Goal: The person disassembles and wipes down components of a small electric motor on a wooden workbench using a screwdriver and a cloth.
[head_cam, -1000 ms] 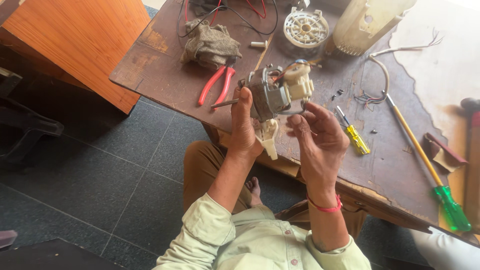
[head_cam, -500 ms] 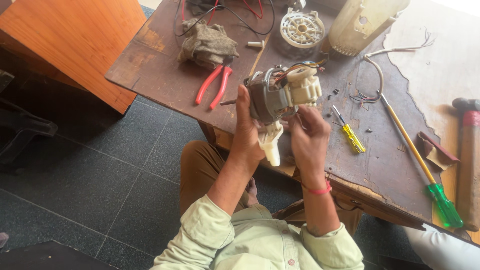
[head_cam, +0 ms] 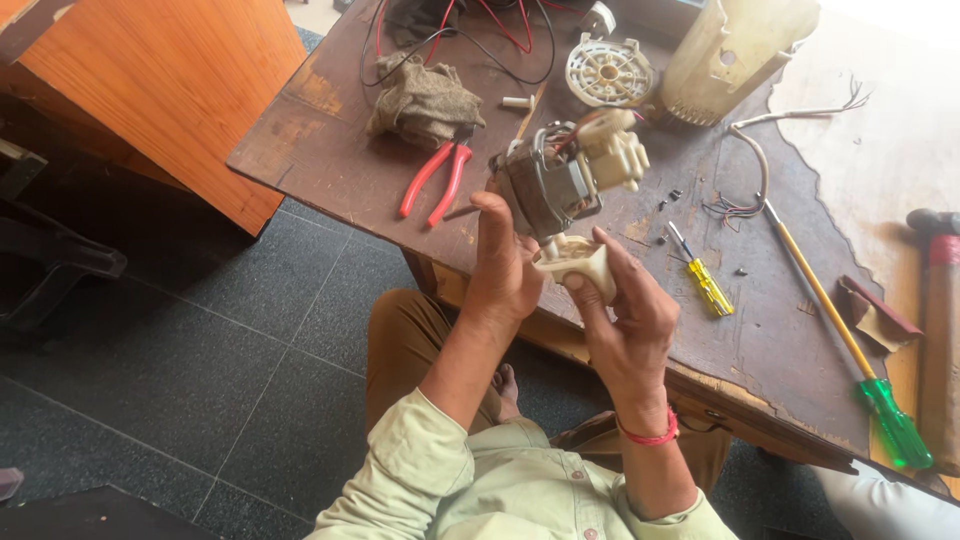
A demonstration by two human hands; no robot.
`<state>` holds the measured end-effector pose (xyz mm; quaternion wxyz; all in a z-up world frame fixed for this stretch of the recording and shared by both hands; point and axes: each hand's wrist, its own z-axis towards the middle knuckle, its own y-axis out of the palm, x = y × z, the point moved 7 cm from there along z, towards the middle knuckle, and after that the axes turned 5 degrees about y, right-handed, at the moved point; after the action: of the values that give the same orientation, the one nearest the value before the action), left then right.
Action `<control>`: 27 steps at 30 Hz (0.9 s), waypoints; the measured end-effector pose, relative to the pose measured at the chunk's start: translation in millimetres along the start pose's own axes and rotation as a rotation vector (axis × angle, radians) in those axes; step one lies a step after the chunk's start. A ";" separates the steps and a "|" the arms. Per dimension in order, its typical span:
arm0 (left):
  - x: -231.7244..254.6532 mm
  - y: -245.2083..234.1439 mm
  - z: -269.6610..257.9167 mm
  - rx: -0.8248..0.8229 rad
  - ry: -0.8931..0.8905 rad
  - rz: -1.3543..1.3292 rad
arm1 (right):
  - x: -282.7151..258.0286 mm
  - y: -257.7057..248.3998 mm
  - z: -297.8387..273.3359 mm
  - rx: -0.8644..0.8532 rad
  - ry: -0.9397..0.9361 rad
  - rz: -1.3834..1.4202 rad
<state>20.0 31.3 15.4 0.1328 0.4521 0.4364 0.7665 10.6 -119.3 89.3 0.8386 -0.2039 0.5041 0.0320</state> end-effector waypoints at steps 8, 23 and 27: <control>19.1 3.4 2.6 -0.318 0.004 0.020 | 31.9 -3.1 1.1 -0.028 0.209 0.431; 21.3 14.6 0.8 -0.226 -0.095 0.049 | 41.7 -17.7 13.6 0.039 0.259 0.609; 15.4 16.8 3.7 -0.176 -0.100 -0.019 | 38.5 -28.3 15.0 0.091 0.130 0.360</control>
<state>17.6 32.7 38.3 0.2009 0.4722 0.3643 0.7771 49.2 -145.4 71.2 0.7935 -0.0739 0.5864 0.1453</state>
